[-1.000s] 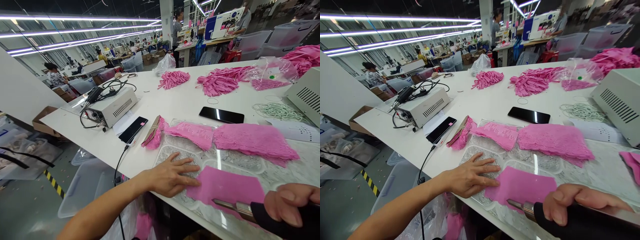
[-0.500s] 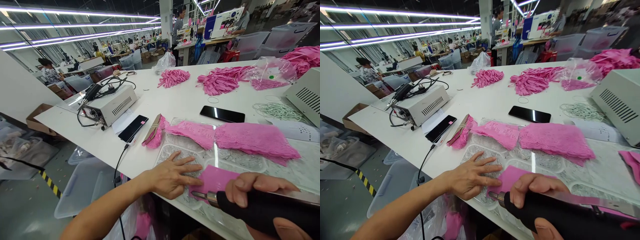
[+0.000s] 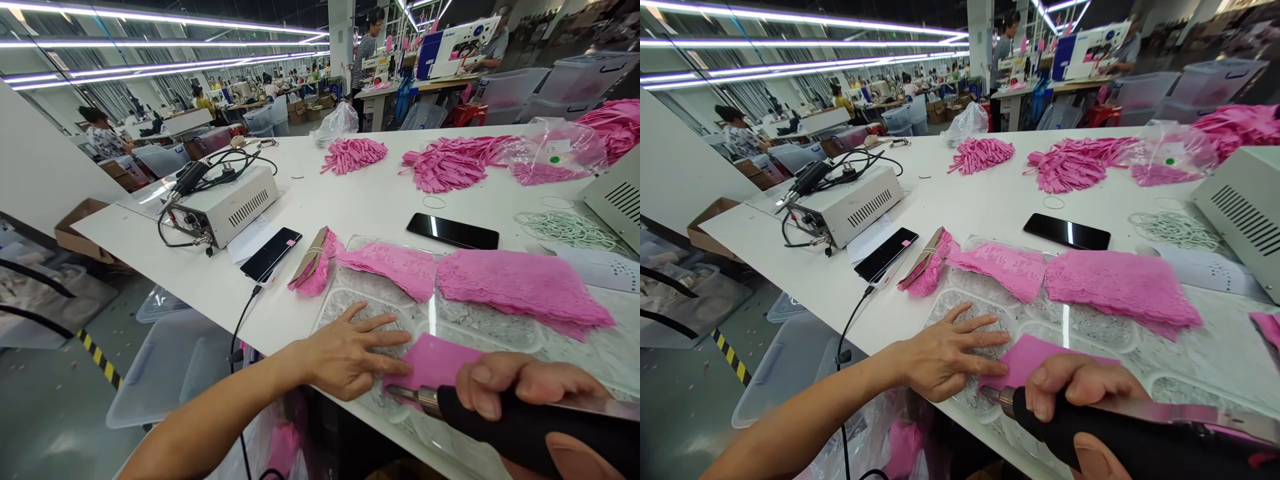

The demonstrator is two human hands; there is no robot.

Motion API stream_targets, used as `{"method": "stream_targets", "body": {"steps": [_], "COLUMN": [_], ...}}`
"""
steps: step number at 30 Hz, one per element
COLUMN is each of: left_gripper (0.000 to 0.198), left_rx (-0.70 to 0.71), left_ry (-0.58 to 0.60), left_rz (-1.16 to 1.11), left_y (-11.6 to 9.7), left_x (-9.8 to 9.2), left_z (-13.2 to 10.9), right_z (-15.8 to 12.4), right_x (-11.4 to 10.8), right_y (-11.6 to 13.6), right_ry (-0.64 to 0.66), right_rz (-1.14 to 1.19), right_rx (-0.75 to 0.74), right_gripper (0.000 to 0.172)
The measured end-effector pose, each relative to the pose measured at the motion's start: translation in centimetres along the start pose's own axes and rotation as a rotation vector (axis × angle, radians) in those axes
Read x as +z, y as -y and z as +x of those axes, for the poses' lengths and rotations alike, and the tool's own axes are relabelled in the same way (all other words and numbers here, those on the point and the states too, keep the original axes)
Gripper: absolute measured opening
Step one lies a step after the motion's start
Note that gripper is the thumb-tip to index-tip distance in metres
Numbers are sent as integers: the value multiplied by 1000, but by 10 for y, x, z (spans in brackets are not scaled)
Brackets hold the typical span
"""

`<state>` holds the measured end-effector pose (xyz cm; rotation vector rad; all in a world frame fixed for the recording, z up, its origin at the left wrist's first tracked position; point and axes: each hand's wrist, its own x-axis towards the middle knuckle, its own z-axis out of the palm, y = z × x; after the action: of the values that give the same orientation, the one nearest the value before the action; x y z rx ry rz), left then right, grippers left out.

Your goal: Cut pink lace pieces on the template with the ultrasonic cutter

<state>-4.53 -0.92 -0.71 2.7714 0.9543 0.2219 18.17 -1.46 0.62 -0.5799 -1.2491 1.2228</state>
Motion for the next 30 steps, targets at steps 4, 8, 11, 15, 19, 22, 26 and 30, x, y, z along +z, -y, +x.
{"method": "stream_targets", "body": {"steps": [4,8,11,15,19,22,26,30], "left_gripper": [51,42,30,35,41,40,35,35], "left_rx": [14,22,79,192,170,167,166,136], "left_ry": [-49,-271,-416,-430,-324,-274,-250,-189], "left_rz": [-46,-113,-181,-218,-173,-142,-125,-104], "left_y": [3,8,11,12,11,11,10,9], "left_x": [2,8,10,10,13,14,13,11], "left_z": [-1,-6,-8,-8,-9,-9,-8,-8], "right_z": [3,5,8,12,16,19,20,18], "right_x": [0,-5,-7,-2,5,10,11,9], "right_y": [2,0,-1,2,7,12,13,8], "right_ry": [32,-45,-69,-37,-24,-33,-12,-2], "right_rz": [-1,25,10,3,-6,-21,0,10], "right_rx": [-14,23,20,36,50,38,36,37], "right_gripper": [15,16,16,16,20,23,21,16]}}
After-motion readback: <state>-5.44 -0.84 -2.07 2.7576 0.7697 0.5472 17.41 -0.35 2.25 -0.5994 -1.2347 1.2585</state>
